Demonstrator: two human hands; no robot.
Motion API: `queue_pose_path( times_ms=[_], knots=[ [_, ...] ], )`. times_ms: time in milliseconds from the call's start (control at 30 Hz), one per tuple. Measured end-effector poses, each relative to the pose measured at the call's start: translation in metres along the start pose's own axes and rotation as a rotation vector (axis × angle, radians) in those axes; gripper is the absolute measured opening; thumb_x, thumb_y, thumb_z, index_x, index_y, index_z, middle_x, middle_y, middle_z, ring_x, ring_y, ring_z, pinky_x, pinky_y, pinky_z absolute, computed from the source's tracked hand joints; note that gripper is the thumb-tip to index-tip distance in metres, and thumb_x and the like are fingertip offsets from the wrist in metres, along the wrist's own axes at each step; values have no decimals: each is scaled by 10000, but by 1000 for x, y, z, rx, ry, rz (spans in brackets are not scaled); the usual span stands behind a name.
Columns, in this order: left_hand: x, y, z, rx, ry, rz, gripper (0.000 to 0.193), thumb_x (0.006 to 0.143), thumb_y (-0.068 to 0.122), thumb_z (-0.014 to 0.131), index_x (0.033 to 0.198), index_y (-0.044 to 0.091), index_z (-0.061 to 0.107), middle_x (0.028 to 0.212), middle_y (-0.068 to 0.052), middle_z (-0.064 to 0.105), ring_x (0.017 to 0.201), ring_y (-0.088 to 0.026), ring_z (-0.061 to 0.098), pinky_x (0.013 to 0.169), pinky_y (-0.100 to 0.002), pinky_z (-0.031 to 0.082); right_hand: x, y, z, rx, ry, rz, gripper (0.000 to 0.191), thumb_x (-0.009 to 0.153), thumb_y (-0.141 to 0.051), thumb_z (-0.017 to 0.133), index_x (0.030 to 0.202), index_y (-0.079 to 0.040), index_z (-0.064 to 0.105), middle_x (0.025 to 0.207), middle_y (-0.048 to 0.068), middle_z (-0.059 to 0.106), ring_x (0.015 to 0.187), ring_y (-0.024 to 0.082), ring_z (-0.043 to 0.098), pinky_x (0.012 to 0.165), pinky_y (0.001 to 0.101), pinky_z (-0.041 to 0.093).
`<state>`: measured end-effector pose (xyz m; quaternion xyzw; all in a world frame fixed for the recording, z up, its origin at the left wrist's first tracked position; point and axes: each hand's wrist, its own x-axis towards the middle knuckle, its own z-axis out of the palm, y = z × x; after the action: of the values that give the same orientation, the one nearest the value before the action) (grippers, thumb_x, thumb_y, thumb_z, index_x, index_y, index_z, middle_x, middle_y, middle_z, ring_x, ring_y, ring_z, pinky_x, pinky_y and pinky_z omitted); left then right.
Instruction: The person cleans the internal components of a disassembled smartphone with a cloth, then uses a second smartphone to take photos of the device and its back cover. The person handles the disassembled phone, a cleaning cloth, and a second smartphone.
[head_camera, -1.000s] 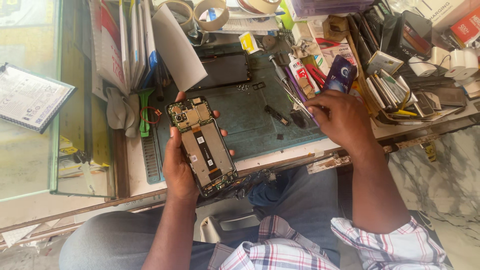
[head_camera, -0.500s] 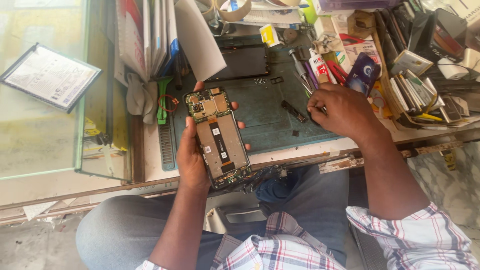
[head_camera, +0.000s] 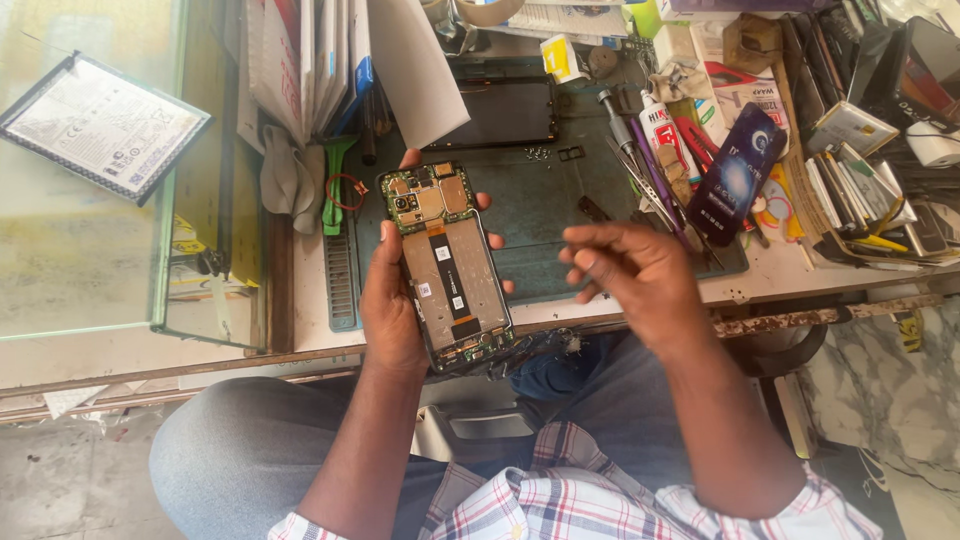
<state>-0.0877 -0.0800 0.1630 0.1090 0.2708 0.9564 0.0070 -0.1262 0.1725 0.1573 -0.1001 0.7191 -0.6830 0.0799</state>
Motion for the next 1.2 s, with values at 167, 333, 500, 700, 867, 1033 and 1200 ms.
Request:
queue_pose_path(
  times_ms=[167,333,500,700,867,1033,1200],
  knots=[
    [0,-2,-2,10,24,11,693,1093,537,366,1700,299,130,1426,-231,534,1155,-301,654,869,-520,642,-16,-3,26,192,-91,20,275,984,20,664,1257,16,700,1087,132,742,935,175,731,846,323,639],
    [1,-2,-5,27,30,18,667,1104,520,347,1697,297,136,1422,-230,530,1159,-296,653,865,-518,640,-16,-3,32,193,-71,109,264,936,6,695,1200,16,701,1026,147,771,913,211,775,801,332,665],
    [4,-4,-5,16,15,6,653,1107,518,328,1694,307,136,1419,-227,530,1150,-293,654,858,-514,641,-15,0,31,196,-91,127,207,943,-26,716,1141,35,714,974,157,783,862,219,788,755,308,670],
    [4,-4,-6,49,38,10,638,1101,511,311,1680,299,146,1403,-232,538,1143,-287,657,852,-510,650,-15,-1,37,191,-108,135,212,943,-24,709,1147,33,729,1026,166,783,895,215,786,768,303,663],
    [8,-5,-4,136,89,18,612,1110,488,289,1679,294,170,1396,-214,547,1137,-279,650,861,-493,644,-16,-6,39,108,-108,121,256,926,-14,712,1178,24,731,1081,156,779,971,200,779,840,292,647],
    [25,-6,-4,81,132,-18,588,1094,463,280,1657,310,199,1403,-186,565,1146,-298,638,864,-512,623,-9,-4,33,52,-69,92,244,942,-15,706,1181,26,736,1072,138,784,974,197,775,857,303,628],
    [32,-12,-6,65,131,52,589,1097,403,282,1667,268,221,1476,-166,534,1275,-310,580,967,-548,571,3,4,31,47,-16,33,191,974,-44,692,1154,6,728,1053,121,765,989,186,753,856,324,639]
  ],
)
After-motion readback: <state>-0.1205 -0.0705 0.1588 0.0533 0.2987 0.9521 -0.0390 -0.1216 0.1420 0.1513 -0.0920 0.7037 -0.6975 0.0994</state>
